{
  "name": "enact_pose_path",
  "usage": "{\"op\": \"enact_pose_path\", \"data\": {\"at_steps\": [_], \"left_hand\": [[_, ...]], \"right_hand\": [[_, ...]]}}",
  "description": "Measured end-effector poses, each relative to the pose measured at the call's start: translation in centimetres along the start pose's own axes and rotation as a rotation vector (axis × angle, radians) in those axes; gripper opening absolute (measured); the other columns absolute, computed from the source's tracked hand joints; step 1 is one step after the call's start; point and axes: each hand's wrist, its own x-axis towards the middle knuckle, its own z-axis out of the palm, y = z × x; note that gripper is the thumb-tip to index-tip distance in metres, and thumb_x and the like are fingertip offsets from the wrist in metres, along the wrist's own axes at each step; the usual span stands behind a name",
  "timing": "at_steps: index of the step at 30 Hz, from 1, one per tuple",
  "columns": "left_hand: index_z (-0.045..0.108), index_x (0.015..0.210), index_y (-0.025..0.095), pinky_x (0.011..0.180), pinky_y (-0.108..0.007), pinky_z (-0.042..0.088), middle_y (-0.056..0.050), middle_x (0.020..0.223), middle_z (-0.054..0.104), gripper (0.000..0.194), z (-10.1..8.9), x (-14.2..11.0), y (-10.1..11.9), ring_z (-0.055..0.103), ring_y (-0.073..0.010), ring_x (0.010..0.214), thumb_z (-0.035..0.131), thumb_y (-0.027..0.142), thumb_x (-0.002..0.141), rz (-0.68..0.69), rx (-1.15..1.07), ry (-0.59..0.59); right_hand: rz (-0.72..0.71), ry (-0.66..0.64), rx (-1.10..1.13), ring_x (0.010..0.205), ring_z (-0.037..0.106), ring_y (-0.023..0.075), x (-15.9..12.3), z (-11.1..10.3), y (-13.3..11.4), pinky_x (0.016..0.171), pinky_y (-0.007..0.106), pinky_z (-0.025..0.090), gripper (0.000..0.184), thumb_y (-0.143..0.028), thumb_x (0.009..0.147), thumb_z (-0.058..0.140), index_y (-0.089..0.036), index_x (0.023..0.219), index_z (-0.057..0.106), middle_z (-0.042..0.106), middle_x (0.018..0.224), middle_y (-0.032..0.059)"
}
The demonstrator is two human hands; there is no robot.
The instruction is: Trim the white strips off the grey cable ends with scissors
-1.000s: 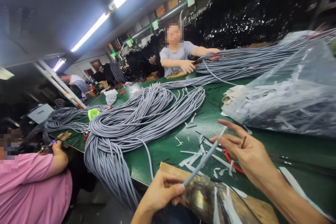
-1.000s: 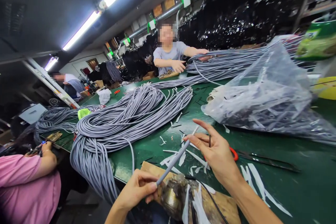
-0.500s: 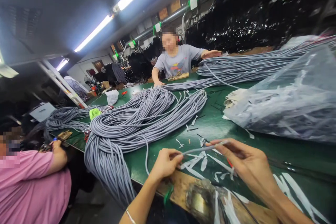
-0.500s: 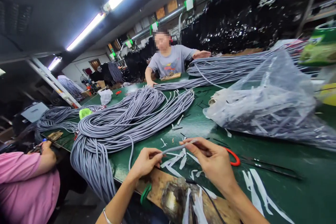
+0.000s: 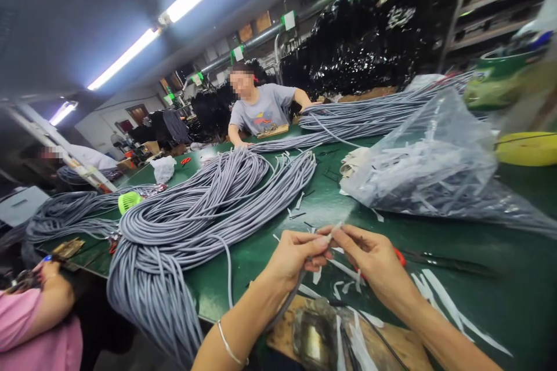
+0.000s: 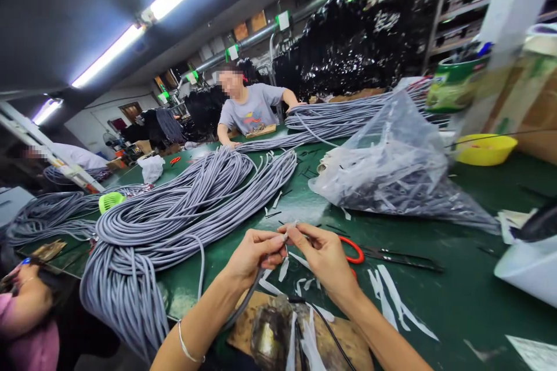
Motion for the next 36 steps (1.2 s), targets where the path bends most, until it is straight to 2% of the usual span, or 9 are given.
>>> {"op": "enact_pose_path", "data": {"at_steps": [3, 7, 11, 16, 22, 26, 30, 33, 36], "left_hand": [[0.074, 0.061, 0.005, 0.039, -0.019, 0.009, -0.001, 0.046, 0.053, 0.051, -0.4, 0.5, 0.2, 0.031, 0.0012, 0.034, 0.090, 0.047, 0.036, -0.005, 0.034, -0.014], [0.076, 0.063, 0.006, 0.039, -0.020, 0.008, 0.000, 0.044, 0.053, 0.054, -1.1, 1.7, 0.1, 0.028, 0.0014, 0.032, 0.089, 0.048, 0.033, 0.029, 0.069, 0.040], [0.077, 0.069, 0.006, 0.040, -0.020, 0.015, 0.000, 0.047, 0.054, 0.056, -1.4, 2.2, -0.2, 0.030, 0.0001, 0.035, 0.087, 0.051, 0.037, 0.139, 0.077, 0.118], [0.077, 0.069, 0.006, 0.040, -0.020, 0.020, 0.000, 0.046, 0.055, 0.060, -1.2, 1.7, -0.3, 0.032, -0.0018, 0.038, 0.086, 0.055, 0.037, 0.143, 0.124, 0.132], [0.078, 0.071, 0.006, 0.040, -0.020, 0.025, -0.002, 0.048, 0.059, 0.064, -1.1, 1.7, -0.7, 0.034, -0.0025, 0.039, 0.084, 0.060, 0.037, 0.050, 0.220, 0.033], [0.077, 0.069, 0.006, 0.041, -0.021, 0.027, 0.000, 0.045, 0.055, 0.065, -1.1, 1.6, -0.8, 0.034, -0.0031, 0.039, 0.081, 0.064, 0.040, 0.071, 0.262, 0.027], [0.077, 0.069, 0.005, 0.042, -0.022, 0.030, 0.000, 0.046, 0.053, 0.063, -1.1, 1.4, -0.6, 0.034, -0.0045, 0.040, 0.079, 0.064, 0.047, 0.104, 0.296, 0.019], [0.077, 0.071, 0.005, 0.042, -0.023, 0.033, -0.001, 0.048, 0.053, 0.058, -1.2, 1.2, -0.5, 0.037, -0.0054, 0.040, 0.079, 0.059, 0.050, 0.114, 0.303, 0.036], [0.077, 0.070, 0.006, 0.041, -0.022, 0.034, -0.002, 0.050, 0.057, 0.050, -1.4, 1.1, -0.2, 0.039, -0.0056, 0.039, 0.082, 0.052, 0.049, 0.140, 0.290, 0.125]], "right_hand": [[-0.009, 0.060, -0.039, 0.045, 0.053, 0.0157, 0.2, -0.4, 0.1, 0.037, 0.024, 0.040, 0.042, -0.061, 0.062, 0.068, -0.019, 0.062, 0.072, 0.055, 0.043, 0.0008], [-0.023, 0.212, -0.191, 0.049, 0.060, 0.0174, 0.7, -0.8, 0.5, 0.042, 0.025, 0.045, 0.039, -0.057, 0.061, 0.066, -0.019, 0.069, 0.072, 0.067, 0.058, 0.0044], [-0.036, 0.211, -0.364, 0.047, 0.061, 0.0170, 0.7, -0.9, 1.0, 0.044, 0.025, 0.048, 0.039, -0.056, 0.064, 0.061, -0.020, 0.077, 0.073, 0.068, 0.058, 0.0034], [0.013, 0.264, -0.250, 0.051, 0.062, 0.0175, 0.4, -0.5, 0.9, 0.046, 0.025, 0.049, 0.038, -0.058, 0.060, 0.066, -0.021, 0.067, 0.071, 0.069, 0.059, 0.0045], [0.142, 0.189, -0.048, 0.046, 0.053, 0.0130, 0.4, -0.1, 0.1, 0.040, 0.022, 0.043, 0.049, -0.066, 0.051, 0.073, -0.019, 0.062, 0.068, 0.059, 0.051, 0.0016], [0.145, 0.162, -0.080, 0.042, 0.046, 0.0100, 0.2, 0.1, 0.0, 0.035, 0.021, 0.036, 0.051, -0.068, 0.052, 0.072, -0.018, 0.057, 0.063, 0.053, 0.047, -0.0007], [0.147, 0.106, -0.126, 0.040, 0.046, 0.0105, 0.1, 0.4, 0.2, 0.034, 0.022, 0.037, 0.050, -0.068, 0.055, 0.070, -0.019, 0.053, 0.058, 0.051, 0.045, -0.0017], [0.066, 0.154, -0.204, 0.044, 0.055, 0.0144, 0.0, 0.4, 0.6, 0.039, 0.023, 0.044, 0.045, -0.065, 0.061, 0.067, -0.020, 0.058, 0.060, 0.060, 0.051, 0.0012], [-0.144, 0.259, -0.405, 0.049, 0.061, 0.0158, -0.2, 0.1, 1.0, 0.045, 0.023, 0.048, 0.035, -0.056, 0.075, 0.059, -0.022, 0.070, 0.064, 0.065, 0.057, 0.0019]]}}
